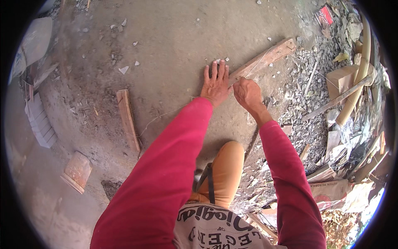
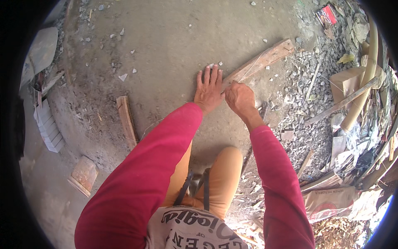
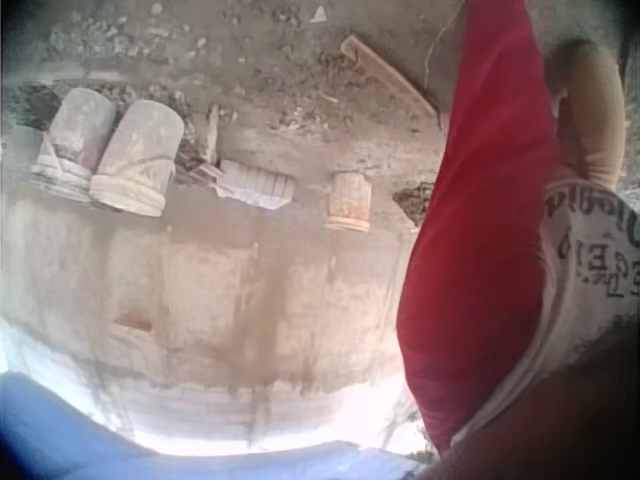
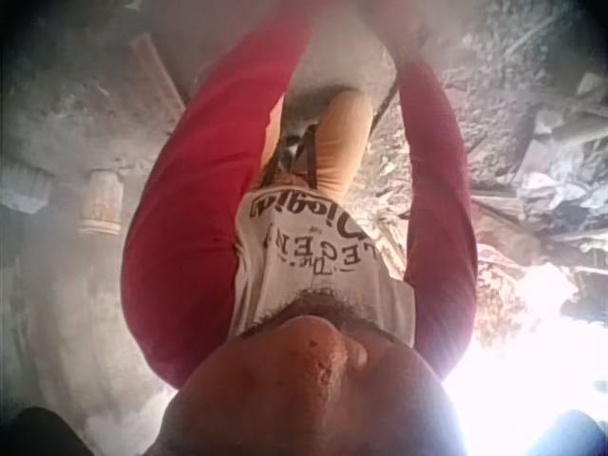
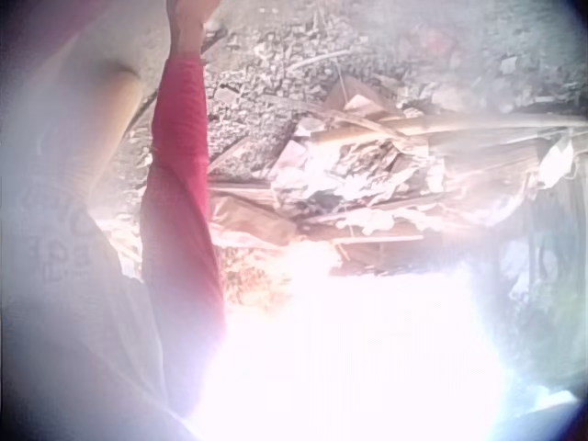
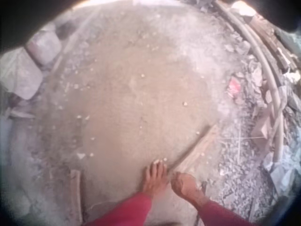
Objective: The person uses pliers to cut wire bindings on a bamboo scaffolding structure and removes the bamboo poles. They then kneel on the ground and use a rebar rod to pry apart and separate pieces of wood.
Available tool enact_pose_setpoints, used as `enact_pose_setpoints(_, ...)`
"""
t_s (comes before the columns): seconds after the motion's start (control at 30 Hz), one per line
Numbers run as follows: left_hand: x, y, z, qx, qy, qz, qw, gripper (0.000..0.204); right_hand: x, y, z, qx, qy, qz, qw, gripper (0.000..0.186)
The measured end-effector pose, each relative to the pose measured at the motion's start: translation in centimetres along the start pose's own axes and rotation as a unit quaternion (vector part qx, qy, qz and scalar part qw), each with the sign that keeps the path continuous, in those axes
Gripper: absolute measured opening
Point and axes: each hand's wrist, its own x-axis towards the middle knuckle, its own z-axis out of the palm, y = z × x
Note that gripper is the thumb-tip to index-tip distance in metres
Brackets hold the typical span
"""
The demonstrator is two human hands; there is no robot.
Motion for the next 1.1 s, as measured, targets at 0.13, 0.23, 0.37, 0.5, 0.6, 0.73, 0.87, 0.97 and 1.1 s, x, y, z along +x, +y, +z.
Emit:
enact_pose_setpoints(0.13, 0.3, 0.1, 0.1, -0.024, 0.011, -0.005, 1.000, 0.084, 0.4, 2.9, 1.0, 0.026, 0.069, -0.039, 0.997, 0.031)
enact_pose_setpoints(0.23, -0.6, 0.6, 0.1, -0.029, -0.003, 0.012, 1.000, 0.083, 1.7, 9.0, -4.2, 0.143, 0.114, 0.237, 0.954, 0.034)
enact_pose_setpoints(0.37, -0.4, -0.6, 0.1, -0.015, 0.004, -0.008, 1.000, 0.082, -3.8, 10.3, -9.1, 0.182, 0.167, 0.086, 0.965, 0.033)
enact_pose_setpoints(0.5, 0.1, 0.7, -0.6, -0.003, -0.024, -0.009, 1.000, 0.082, -13.4, 4.3, -2.5, 0.375, 0.108, 0.175, 0.904, 0.023)
enact_pose_setpoints(0.6, 0.2, 1.3, 0.1, 0.007, -0.001, 0.004, 1.000, 0.084, -17.4, 1.2, 3.7, 0.388, 0.069, 0.228, 0.890, 0.023)
enact_pose_setpoints(0.73, -0.5, 1.1, -0.2, -0.022, 0.020, -0.004, 1.000, 0.086, -20.4, -4.3, 5.7, 0.336, 0.117, 0.191, 0.915, 0.022)
enact_pose_setpoints(0.87, -3.8, 1.9, -3.0, -0.085, 0.073, 0.014, 0.994, 0.084, -24.7, -5.4, 5.9, 0.345, 0.131, 0.218, 0.903, 0.021)
enact_pose_setpoints(0.97, -11.9, 4.6, -5.1, -0.284, -0.015, 0.212, 0.935, 0.050, -27.6, -4.2, 8.5, 0.383, 0.102, 0.202, 0.896, 0.026)
enact_pose_setpoints(1.1, -23.5, 7.1, -10.9, -0.277, -0.157, 0.261, 0.911, 0.039, -29.8, -7.3, 7.7, 0.488, 0.015, 0.117, 0.865, 0.031)
